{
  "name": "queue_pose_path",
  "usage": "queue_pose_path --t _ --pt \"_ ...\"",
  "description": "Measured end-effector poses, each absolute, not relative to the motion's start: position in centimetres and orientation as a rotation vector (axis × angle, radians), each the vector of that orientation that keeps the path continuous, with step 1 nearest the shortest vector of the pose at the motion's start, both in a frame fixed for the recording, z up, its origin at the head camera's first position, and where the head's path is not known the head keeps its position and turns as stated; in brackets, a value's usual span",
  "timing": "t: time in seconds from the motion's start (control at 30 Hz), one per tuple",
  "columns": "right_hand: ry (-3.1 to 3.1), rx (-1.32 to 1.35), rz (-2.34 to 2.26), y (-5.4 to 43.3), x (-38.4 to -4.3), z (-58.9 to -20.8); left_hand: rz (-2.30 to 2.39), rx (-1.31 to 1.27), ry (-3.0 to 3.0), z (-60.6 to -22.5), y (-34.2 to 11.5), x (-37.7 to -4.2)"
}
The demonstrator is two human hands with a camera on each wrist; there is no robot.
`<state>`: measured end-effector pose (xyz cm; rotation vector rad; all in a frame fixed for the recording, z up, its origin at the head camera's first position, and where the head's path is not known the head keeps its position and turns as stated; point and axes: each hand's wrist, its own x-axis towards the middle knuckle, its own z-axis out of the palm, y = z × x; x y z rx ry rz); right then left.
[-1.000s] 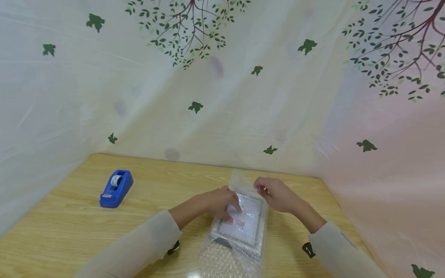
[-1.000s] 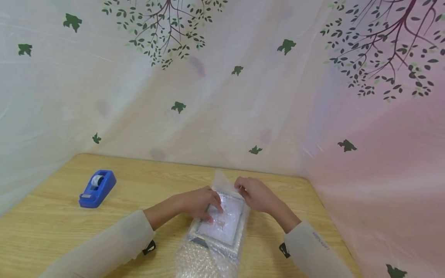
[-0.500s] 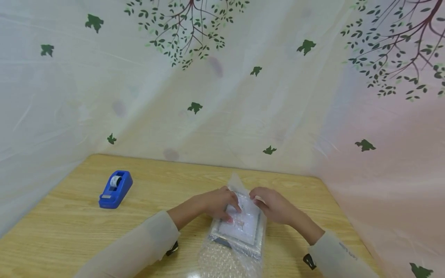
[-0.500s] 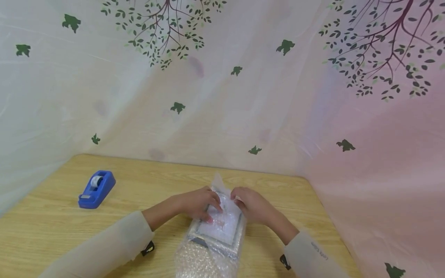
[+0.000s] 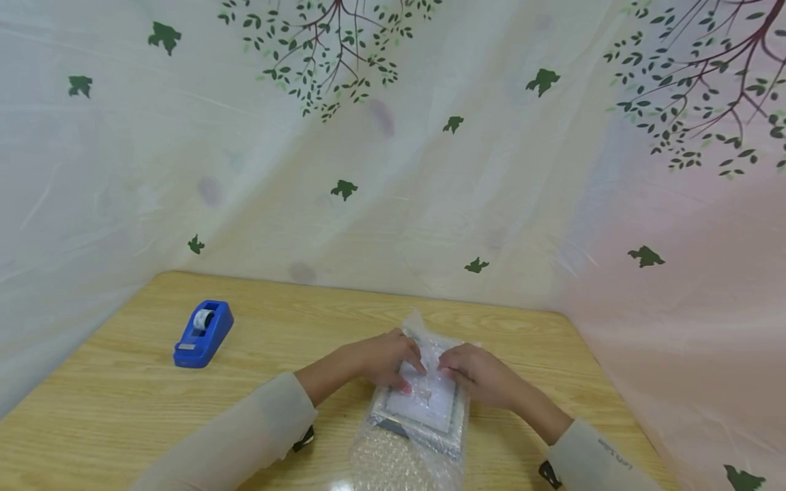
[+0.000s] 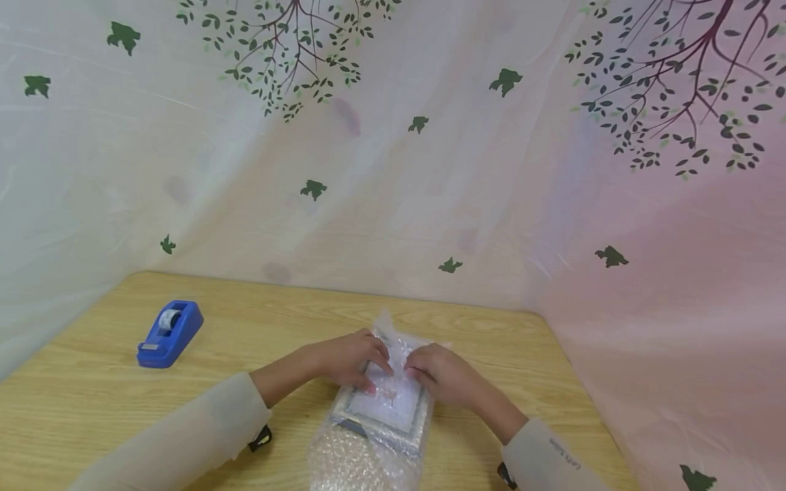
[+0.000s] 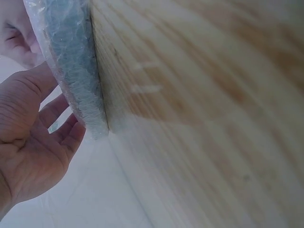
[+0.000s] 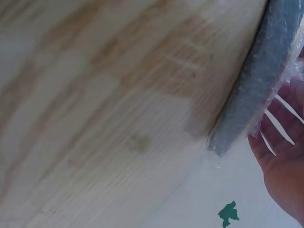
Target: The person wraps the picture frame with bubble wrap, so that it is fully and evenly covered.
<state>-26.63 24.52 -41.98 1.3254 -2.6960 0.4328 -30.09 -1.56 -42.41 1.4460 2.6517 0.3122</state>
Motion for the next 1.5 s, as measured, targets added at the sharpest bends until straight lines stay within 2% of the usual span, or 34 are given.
queue_pose_path --t 0.37,0.7,0.93,1.5 --pt "-2.722 1.33 0.444 24.7 -25.9 -42.4 0.313 1.436 2.649 -42.1 -1.6 -29.8" --pt "-2.607 1.05 0.214 24.3 -26.9 -42.5 0.302 1.423 2.647 -42.2 -1.5 -29.9" --pt "-2.615 0.86 0.335 24.3 -27.3 -42.3 0.293 1.445 2.651 -42.3 -1.6 -29.9" --pt "-2.473 1.155 0.099 23.7 -26.5 -42.6 0.281 1.475 2.651 -42.3 -1.6 -29.9"
